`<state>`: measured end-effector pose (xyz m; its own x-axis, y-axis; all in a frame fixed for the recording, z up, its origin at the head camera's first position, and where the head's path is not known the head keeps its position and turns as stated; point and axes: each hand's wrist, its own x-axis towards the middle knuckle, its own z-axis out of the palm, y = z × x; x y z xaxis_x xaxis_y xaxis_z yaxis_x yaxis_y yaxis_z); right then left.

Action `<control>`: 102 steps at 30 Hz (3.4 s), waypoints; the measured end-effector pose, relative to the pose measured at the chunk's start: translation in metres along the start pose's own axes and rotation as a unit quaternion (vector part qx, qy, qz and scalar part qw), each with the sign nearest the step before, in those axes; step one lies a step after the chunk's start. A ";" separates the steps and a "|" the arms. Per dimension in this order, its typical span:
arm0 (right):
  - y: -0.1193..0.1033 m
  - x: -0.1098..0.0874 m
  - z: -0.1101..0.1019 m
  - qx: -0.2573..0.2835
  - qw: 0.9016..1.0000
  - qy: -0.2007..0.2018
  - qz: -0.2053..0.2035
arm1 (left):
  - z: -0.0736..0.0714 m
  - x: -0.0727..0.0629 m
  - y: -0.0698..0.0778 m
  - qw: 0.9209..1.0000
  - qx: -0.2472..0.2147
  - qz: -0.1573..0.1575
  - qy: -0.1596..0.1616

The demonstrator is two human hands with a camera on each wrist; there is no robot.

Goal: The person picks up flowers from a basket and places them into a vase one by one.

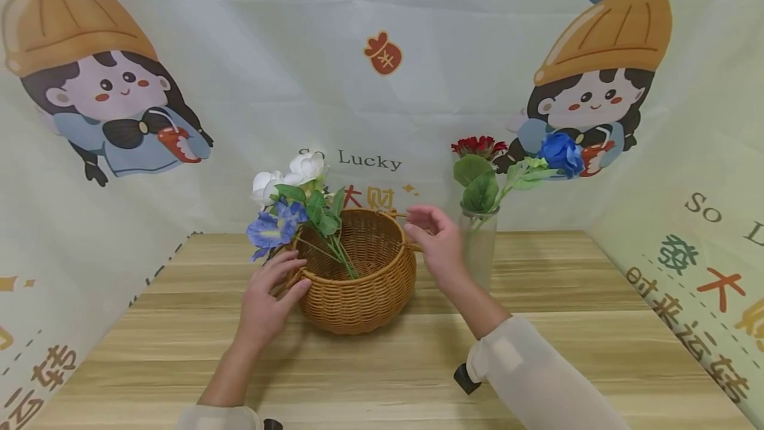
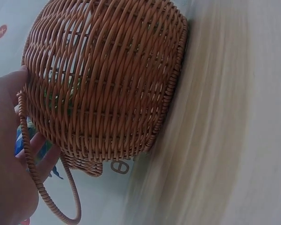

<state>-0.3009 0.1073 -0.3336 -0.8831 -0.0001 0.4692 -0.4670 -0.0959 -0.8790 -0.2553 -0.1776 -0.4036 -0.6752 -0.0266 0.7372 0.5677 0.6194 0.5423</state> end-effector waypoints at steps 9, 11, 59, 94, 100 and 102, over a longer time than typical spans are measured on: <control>-0.006 0.010 0.017 -0.016 0.999 -0.032 0.007 | -0.003 0.003 0.002 1.000 0.000 -0.020 -0.019; -0.007 0.013 0.023 -0.010 0.999 -0.043 0.011 | -0.004 0.003 0.002 0.999 -0.003 -0.027 -0.023; 0.021 0.044 0.082 -0.104 0.920 -0.241 0.293 | -0.004 0.011 0.000 0.991 -0.096 -0.076 -0.057; 0.027 0.044 0.084 -0.071 0.938 -0.212 0.266 | -0.003 0.008 0.001 0.991 -0.091 -0.084 -0.048; 0.026 0.043 0.086 -0.065 0.942 -0.187 0.272 | -0.004 0.008 0.002 0.991 -0.094 -0.086 -0.047; 0.025 0.043 0.086 -0.068 0.943 -0.182 0.270 | -0.004 0.008 0.002 0.991 -0.094 -0.088 -0.047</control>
<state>-0.3468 0.0188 -0.3282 -0.9310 -0.3572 -0.0747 0.0239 0.1444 -0.9892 -0.2578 -0.1799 -0.3949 -0.8072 -0.0421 0.5888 0.5096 0.4539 0.7310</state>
